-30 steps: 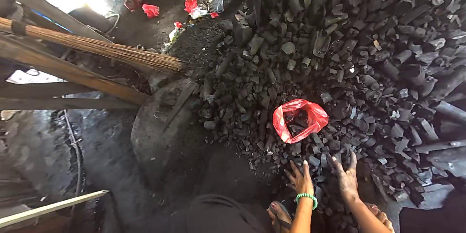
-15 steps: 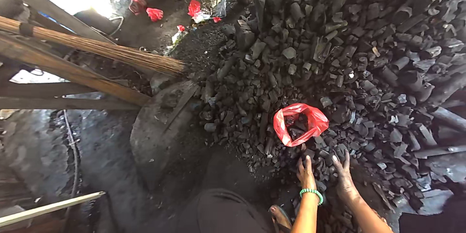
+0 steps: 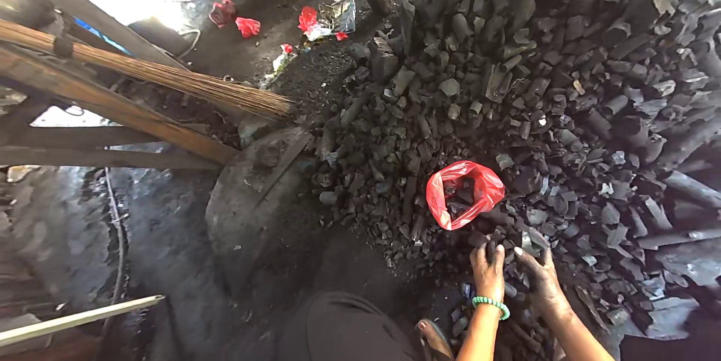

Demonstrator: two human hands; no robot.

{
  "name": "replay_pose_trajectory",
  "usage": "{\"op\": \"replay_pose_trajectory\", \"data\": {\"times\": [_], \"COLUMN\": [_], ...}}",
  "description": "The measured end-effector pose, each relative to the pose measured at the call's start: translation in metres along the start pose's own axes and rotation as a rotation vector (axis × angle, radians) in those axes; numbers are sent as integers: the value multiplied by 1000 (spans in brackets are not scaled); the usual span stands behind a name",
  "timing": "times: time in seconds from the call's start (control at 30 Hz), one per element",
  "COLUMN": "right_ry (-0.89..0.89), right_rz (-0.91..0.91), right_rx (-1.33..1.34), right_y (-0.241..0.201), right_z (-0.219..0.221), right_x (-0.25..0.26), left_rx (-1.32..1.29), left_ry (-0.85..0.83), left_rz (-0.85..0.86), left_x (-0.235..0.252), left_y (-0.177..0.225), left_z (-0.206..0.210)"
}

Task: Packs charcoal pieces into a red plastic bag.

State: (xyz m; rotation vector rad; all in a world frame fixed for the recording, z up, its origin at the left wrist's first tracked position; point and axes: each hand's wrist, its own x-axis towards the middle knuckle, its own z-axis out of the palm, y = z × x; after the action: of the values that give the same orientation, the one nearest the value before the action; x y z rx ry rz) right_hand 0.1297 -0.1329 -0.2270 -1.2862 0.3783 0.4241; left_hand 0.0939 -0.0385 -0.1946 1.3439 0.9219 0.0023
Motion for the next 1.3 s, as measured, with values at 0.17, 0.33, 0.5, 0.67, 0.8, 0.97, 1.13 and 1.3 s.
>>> {"op": "replay_pose_trajectory", "data": {"times": [0.17, 0.33, 0.5, 0.67, 0.8, 0.97, 1.13, 1.3], "right_ry": [-66, -209, -367, -606, -786, -784, -435, -292], "right_rz": [-143, -242, -50, -84, -169, -412, -477, -158], "right_rx": [87, 32, -234, -750, -1193, -1629, -812, -860], "right_y": [-41, -69, -69, -104, -158, -178, -169, -60], "right_z": [25, 86, 145, 161, 163, 162, 110, 3], "right_x": [3, 29, 73, 112, 110, 93, 67, 37], "left_rx": [22, -64, -268, -253, -190, -52, 117, -154], "left_ry": [-16, 13, 136, 98, -23, -123, -268, 240], "left_rz": [228, 208, -262, -294, -278, -280, -139, 162], "left_x": [-5, 35, 96, 104, 94, 82, 46, 5], "left_y": [50, 93, 115, 162, 187, 203, 205, 112], "left_z": [-4, -33, -66, -89, -94, -93, -99, -101]}}
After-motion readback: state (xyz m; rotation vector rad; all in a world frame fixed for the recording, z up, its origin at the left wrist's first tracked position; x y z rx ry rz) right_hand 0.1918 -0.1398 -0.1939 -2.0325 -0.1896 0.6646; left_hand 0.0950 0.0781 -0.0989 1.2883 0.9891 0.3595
